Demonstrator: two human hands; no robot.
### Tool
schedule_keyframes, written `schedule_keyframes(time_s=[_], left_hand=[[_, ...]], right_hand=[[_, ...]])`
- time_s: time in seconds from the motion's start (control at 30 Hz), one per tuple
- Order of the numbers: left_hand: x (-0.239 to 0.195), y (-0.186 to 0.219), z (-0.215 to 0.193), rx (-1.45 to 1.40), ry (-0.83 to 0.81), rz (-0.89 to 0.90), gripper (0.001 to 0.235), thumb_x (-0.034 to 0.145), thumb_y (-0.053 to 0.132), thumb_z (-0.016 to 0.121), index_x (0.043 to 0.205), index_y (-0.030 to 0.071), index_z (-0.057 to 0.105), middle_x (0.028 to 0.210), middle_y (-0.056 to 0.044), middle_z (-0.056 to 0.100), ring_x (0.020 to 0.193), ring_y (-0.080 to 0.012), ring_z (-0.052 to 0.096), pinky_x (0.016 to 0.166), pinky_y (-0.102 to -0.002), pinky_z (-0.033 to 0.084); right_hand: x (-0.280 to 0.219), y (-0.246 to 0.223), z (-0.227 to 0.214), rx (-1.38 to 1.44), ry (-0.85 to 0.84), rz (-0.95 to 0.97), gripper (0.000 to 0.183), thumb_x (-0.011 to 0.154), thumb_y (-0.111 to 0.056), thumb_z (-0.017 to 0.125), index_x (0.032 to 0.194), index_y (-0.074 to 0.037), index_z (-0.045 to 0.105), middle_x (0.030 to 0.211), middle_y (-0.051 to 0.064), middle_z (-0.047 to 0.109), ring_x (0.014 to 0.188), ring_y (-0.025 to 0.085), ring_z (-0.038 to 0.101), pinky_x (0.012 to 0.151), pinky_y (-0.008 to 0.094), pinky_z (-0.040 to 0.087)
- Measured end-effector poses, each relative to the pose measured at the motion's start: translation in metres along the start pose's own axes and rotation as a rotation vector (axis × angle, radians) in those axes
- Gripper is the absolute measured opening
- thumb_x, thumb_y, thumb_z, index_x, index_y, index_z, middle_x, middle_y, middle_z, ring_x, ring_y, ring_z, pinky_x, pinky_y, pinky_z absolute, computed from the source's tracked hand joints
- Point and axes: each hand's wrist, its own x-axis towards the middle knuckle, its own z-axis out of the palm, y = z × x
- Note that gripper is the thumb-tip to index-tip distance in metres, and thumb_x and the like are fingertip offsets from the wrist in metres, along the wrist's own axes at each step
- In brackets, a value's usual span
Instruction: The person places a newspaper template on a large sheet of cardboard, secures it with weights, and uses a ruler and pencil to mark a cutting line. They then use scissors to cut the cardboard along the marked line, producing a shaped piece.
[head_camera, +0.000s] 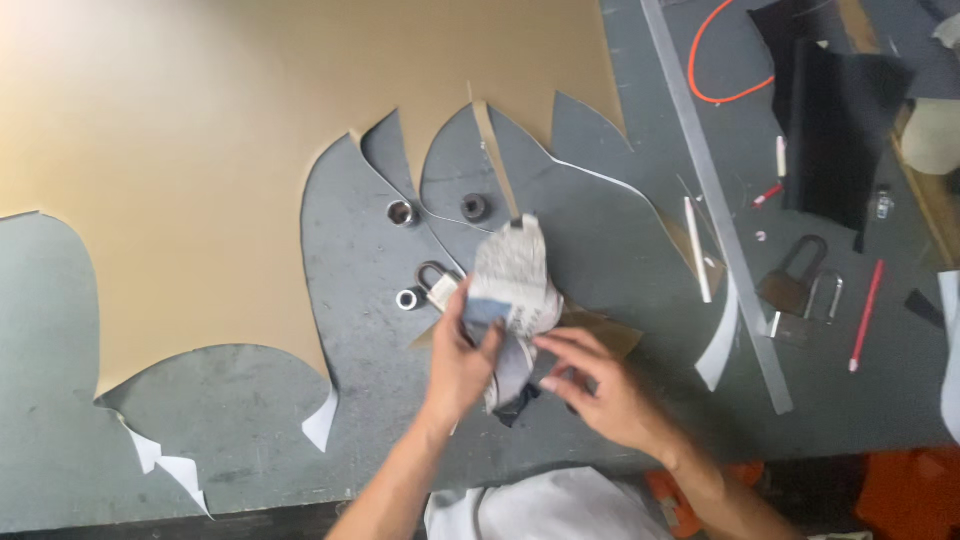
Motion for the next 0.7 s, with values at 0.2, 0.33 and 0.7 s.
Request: schedule_keyframes(time_s=[0.2, 0.33, 0.7], left_hand=[[0.134, -0.005, -0.101, 0.173, -0.027, 0.165, 0.06, 0.087, -0.012, 0.062, 0.145, -0.003, 0.05, 0.129, -0.013, 0.067, 0.122, -0.0199, 0.063, 0.106, -0.031, 0.049], [0.236, -0.015, -0.169, 0.261, -0.015, 0.259, 0.063, 0.082, -0.015, 0.061, 0.143, -0.007, 0.048, 0.131, -0.017, 0.065, 0.124, -0.0228, 0.062, 0.108, -0.031, 0.047], [0.521, 0.01, -0.242, 0.049, -0.293, 0.512, 0.07, 0.083, -0.019, 0.057, 0.151, -0.004, 0.045, 0.142, -0.018, 0.063, 0.132, -0.0252, 0.064, 0.114, -0.033, 0.051]], right_hand=[[0.026, 0.004, 0.017, -0.011, 0.283, 0.041, 0.04, 0.09, -0.007, 0.071, 0.13, -0.01, 0.068, 0.132, 0.005, 0.064, 0.094, 0.011, 0.069, 0.072, 0.024, 0.056], [0.036, -0.002, 0.049, -0.054, 0.34, 0.16, 0.04, 0.089, -0.01, 0.071, 0.129, -0.012, 0.069, 0.129, 0.003, 0.067, 0.092, 0.012, 0.069, 0.067, 0.025, 0.056], [0.005, 0.113, 0.143, -0.008, 0.76, 0.395, 0.042, 0.084, -0.016, 0.074, 0.125, -0.008, 0.073, 0.121, 0.008, 0.078, 0.09, 0.015, 0.077, 0.072, 0.031, 0.062]])
